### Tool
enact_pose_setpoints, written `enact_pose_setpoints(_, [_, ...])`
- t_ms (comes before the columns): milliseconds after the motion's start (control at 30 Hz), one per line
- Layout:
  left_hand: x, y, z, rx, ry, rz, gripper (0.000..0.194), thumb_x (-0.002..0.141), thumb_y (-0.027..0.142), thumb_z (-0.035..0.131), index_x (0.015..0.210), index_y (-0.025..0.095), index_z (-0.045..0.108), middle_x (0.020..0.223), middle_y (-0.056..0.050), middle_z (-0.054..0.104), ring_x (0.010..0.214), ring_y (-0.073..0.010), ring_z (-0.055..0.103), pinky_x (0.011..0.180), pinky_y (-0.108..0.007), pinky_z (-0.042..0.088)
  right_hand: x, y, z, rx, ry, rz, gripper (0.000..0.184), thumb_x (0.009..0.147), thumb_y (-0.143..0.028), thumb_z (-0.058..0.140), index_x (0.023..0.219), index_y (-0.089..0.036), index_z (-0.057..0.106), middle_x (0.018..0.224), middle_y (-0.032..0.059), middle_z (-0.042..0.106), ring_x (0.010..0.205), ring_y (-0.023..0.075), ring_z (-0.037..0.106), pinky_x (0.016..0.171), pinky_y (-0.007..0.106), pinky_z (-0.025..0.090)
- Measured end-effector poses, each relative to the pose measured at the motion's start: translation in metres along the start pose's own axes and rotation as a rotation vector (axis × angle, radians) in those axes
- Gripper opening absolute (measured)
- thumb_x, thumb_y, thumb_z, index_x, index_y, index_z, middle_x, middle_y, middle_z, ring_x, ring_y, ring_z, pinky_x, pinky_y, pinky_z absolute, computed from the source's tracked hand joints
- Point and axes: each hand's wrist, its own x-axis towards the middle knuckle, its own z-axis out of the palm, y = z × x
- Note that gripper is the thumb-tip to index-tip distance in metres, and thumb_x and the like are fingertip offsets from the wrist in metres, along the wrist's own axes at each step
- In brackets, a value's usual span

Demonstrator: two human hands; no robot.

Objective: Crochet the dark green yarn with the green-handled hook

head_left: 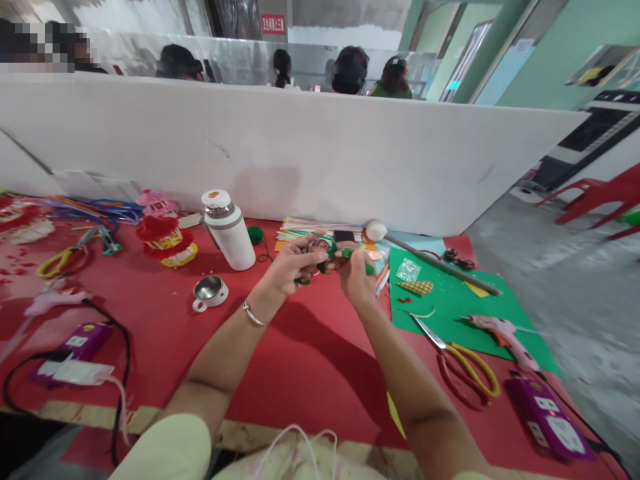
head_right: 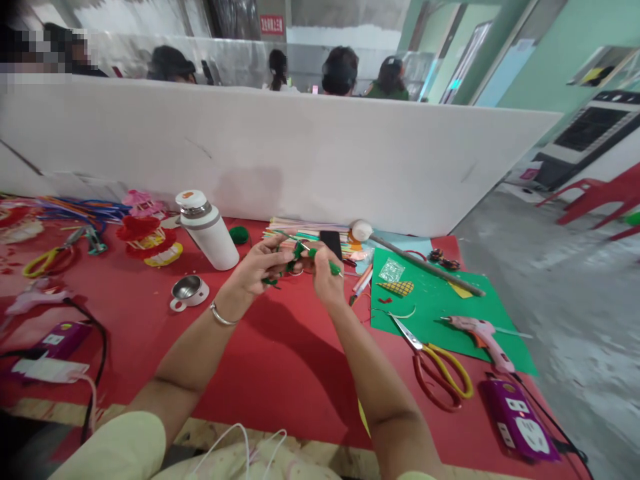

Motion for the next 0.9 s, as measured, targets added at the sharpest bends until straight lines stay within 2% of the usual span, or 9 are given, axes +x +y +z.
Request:
enact_pose_setpoints(67, [0.001, 0.004, -0.005, 0.025, -0.051, -0.051, 0.065, 0.062, 0.024, 0.094, 0.124, 0.015, 0.077, 0.063, 0.006, 0.060, 0.039, 0.0001, 0.030, 0.039, -0.019, 0.014, 0.009, 0.003, -0.008, 0.200, -0.101, 0.251, 0.054, 0.088, -0.073, 0.062, 0.068, -0.023, 0.063, 0.066, 0.0003, 0.061, 0.062, 0.0167, 0.066, 0.056, 0.029, 0.058])
enact_pose_setpoints(167, [0.003, 0.008, -0.010, 0.093, -0.087, -0.065, 0.061, 0.060, 0.020, 0.093, 0.119, 0.013, 0.079, 0.068, 0.002, 0.066, 0.041, -0.0002, 0.033, 0.040, -0.020, 0.015, 0.019, 0.004, -0.023, 0.326, -0.250, 0.403, 0.047, 0.080, -0.062, 0.078, 0.065, -0.020, 0.062, 0.064, -0.0026, 0.060, 0.049, 0.0101, 0.059, 0.047, 0.022, 0.053])
enact_pose_setpoints(300, [0.004, 0.010, -0.012, 0.138, -0.125, -0.082, 0.055, 0.061, 0.018, 0.089, 0.114, 0.014, 0.081, 0.072, 0.000, 0.070, 0.041, -0.0002, 0.034, 0.040, -0.021, 0.014, 0.022, 0.001, -0.035, 0.298, -0.383, 0.410, 0.045, 0.082, -0.058, 0.078, 0.066, -0.017, 0.066, 0.072, 0.0013, 0.069, 0.049, 0.0108, 0.063, 0.048, 0.023, 0.055])
enact_pose_setpoints(500, [0.004, 0.011, -0.014, 0.150, -0.157, -0.122, 0.053, 0.062, 0.019, 0.088, 0.115, 0.016, 0.081, 0.071, 0.001, 0.067, 0.040, 0.0006, 0.029, 0.040, -0.022, 0.014, 0.022, -0.005, -0.038, 0.225, -0.438, 0.407, 0.048, 0.083, -0.060, 0.075, 0.067, -0.016, 0.068, 0.071, 0.0036, 0.071, 0.049, 0.0141, 0.066, 0.045, 0.026, 0.056])
enact_pose_setpoints(600, [0.003, 0.008, -0.012, 0.205, -0.146, -0.079, 0.060, 0.063, 0.021, 0.090, 0.122, 0.017, 0.079, 0.075, 0.001, 0.070, 0.041, -0.0008, 0.037, 0.039, -0.021, 0.019, 0.021, -0.004, -0.036, 0.257, -0.410, 0.425, 0.049, 0.083, -0.062, 0.076, 0.067, -0.016, 0.068, 0.072, 0.0027, 0.071, 0.048, 0.0129, 0.066, 0.047, 0.025, 0.056])
enact_pose_setpoints(767, [0.001, 0.005, -0.006, 0.302, -0.036, 0.007, 0.074, 0.064, 0.018, 0.090, 0.135, 0.013, 0.072, 0.074, 0.000, 0.072, 0.048, -0.0045, 0.048, 0.044, -0.019, 0.030, 0.020, -0.001, -0.033, 0.283, -0.374, 0.425, 0.047, 0.084, -0.060, 0.076, 0.068, -0.017, 0.069, 0.070, 0.0017, 0.070, 0.053, 0.0122, 0.067, 0.050, 0.022, 0.056])
enact_pose_setpoints(900, [0.000, 0.008, -0.006, 0.353, -0.148, -0.038, 0.070, 0.062, 0.017, 0.088, 0.131, 0.012, 0.074, 0.073, -0.001, 0.071, 0.062, -0.0104, 0.061, 0.055, -0.021, 0.043, 0.022, 0.001, -0.039, 0.236, -0.486, 0.464, 0.048, 0.081, -0.059, 0.077, 0.064, -0.015, 0.067, 0.066, 0.0025, 0.068, 0.048, 0.0136, 0.066, 0.048, 0.025, 0.057])
